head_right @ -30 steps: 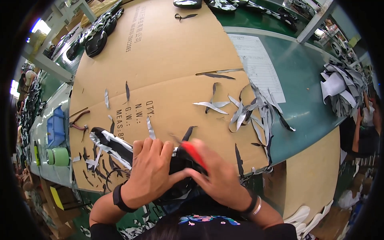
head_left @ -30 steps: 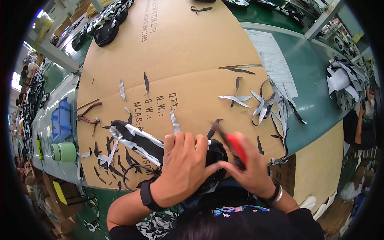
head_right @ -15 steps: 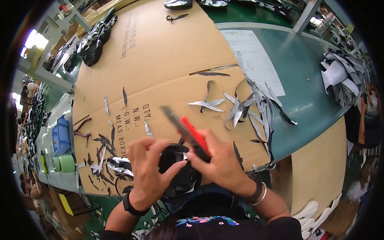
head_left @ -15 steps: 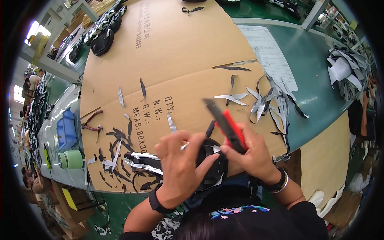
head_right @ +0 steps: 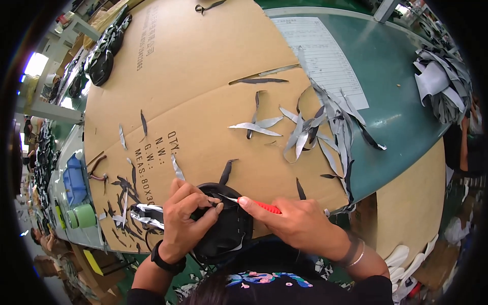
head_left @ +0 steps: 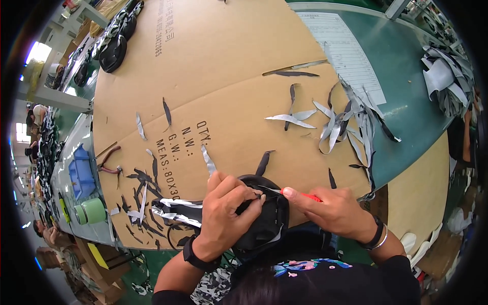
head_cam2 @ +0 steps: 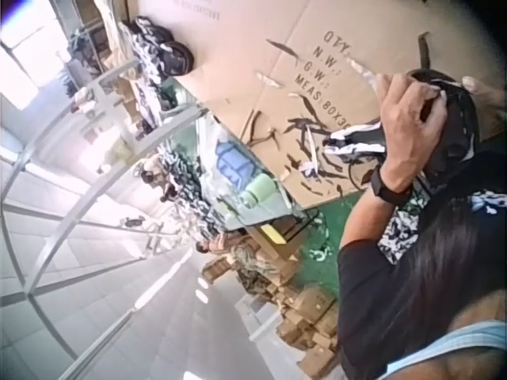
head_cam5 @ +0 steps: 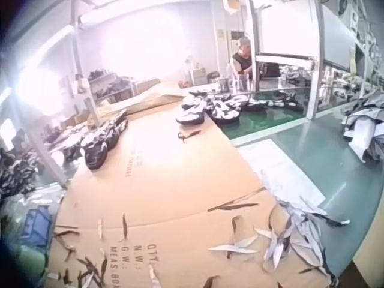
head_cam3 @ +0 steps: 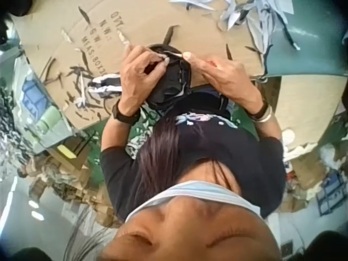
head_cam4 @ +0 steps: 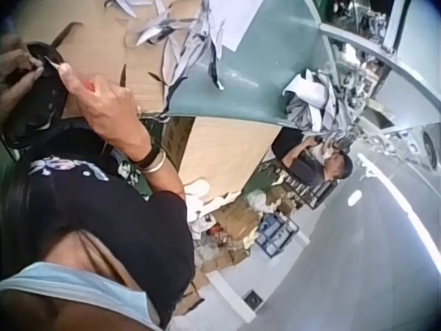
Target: The recorder is using a utility knife to trim excess material from the edges of bicycle seats at a factory workbench.
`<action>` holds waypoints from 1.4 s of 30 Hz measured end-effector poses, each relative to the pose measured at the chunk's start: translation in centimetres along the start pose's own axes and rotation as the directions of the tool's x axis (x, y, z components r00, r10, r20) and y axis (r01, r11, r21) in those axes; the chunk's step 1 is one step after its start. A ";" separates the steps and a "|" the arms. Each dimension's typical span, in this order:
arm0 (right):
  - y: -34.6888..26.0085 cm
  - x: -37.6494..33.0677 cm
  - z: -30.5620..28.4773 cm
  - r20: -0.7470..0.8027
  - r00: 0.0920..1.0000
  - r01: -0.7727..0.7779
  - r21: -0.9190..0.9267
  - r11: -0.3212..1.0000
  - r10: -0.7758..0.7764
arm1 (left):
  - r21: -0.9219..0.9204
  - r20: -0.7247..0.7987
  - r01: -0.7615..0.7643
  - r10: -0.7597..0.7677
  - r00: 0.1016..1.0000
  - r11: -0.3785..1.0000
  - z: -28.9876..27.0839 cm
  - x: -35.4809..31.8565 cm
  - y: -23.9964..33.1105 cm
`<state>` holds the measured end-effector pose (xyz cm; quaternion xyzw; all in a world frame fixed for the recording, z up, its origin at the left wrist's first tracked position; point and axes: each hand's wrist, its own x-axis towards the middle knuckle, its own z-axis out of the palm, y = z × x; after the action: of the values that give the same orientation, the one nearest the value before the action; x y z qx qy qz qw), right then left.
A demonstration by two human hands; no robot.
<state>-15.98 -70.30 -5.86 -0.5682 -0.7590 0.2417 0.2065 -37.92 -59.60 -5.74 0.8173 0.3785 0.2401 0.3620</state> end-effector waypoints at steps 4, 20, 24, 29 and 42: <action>-0.9 -0.9 -0.5 0.057 0.994 -0.094 -0.042 0.995 0.097 | -0.052 -0.014 -0.006 0.006 1.000 0.999 -0.3 0.2 -0.2; -4.4 -1.5 1.1 -0.025 0.939 -0.341 0.059 0.938 0.343 | -0.523 -0.387 0.008 -0.246 0.889 0.852 1.0 2.0 -0.6; -6.5 -2.8 1.7 0.014 0.879 -0.454 0.333 0.826 0.477 | -0.899 -0.422 -0.297 -0.458 0.782 0.320 0.3 1.8 -3.4; -6.0 -2.4 0.4 -0.017 0.875 -0.459 0.288 0.841 0.484 | -0.789 -0.215 0.159 -0.508 0.834 0.594 -1.5 3.1 -1.0; -1.8 -1.1 3.5 -0.071 0.983 -0.135 0.331 0.934 0.167 | -0.494 0.372 0.740 -0.659 0.654 0.456 -5.7 -2.9 -1.1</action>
<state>-19.14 -72.25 -7.65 -0.5942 -0.6518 0.3506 0.3149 -43.94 -59.06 -3.32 0.4391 0.5579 0.1253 0.6930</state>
